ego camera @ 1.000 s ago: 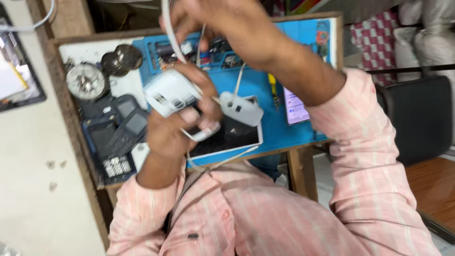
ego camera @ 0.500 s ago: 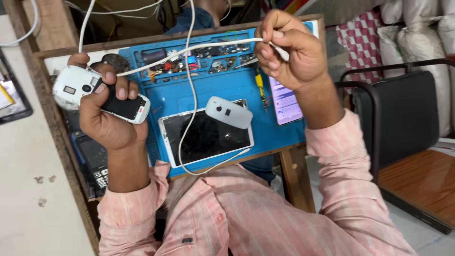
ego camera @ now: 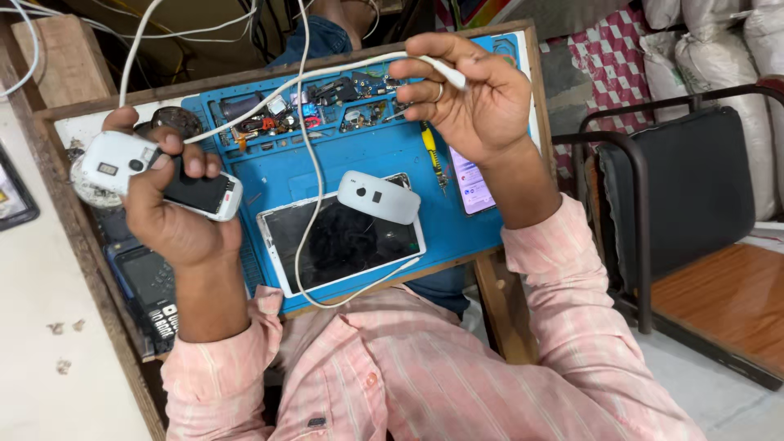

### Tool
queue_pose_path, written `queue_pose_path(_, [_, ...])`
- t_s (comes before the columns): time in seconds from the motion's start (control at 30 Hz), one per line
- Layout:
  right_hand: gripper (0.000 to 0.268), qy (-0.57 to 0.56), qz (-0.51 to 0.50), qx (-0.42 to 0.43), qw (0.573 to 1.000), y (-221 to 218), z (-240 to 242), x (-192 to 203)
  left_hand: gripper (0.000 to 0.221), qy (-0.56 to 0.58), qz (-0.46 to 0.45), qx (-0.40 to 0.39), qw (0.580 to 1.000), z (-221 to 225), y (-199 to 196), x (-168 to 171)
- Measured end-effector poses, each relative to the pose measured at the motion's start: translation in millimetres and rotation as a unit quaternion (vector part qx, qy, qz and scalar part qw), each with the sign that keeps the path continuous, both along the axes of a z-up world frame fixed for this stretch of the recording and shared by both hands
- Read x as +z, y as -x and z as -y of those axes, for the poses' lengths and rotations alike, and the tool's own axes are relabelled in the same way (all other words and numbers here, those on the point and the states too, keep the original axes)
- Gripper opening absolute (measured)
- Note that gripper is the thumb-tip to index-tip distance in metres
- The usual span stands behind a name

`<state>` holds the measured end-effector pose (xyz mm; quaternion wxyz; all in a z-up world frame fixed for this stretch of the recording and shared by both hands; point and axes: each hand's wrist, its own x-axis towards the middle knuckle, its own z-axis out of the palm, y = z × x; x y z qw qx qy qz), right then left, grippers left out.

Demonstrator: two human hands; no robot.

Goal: The person handles several mobile phones on a cluttered workbench, connecting a charging cable to a white phone and pressing buttons to test its screen. They then pick up a black phone, compare it to the white one, and continue testing the white phone by pressing keys and inspecting its back.

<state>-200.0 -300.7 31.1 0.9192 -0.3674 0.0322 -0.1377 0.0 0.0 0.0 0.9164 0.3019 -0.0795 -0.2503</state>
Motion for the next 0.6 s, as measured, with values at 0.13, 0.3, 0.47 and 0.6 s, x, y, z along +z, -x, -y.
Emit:
queue_pose_path(0.13, [0.036, 0.465, -0.037, 0.070, 0.882, -5.1, -2.3, 12.2, 0.052, -0.073, 0.059, -0.072, 0.993, -3.7, 8.1, 10.9])
queue_pose_path(0.3, [0.021, 0.775, -0.114, 0.071, 0.618, -36.4, -1.4, 37.0, 0.051, -0.142, 0.153, -0.271, 0.940, -28.9, 22.2, 10.0])
queue_pose_path(0.47, [0.018, 0.766, -0.062, 0.032, 0.639, -100.7, 10.2, 33.3, 0.052, -0.147, 0.114, -0.295, 0.937, -45.1, 24.4, -3.6])
queue_pose_path(0.6, [0.021, 0.776, -0.034, 0.037, 0.629, -175.7, 3.4, 8.1, 0.053, -0.201, 0.128, -0.318, 0.918, -40.6, 21.7, -19.1])
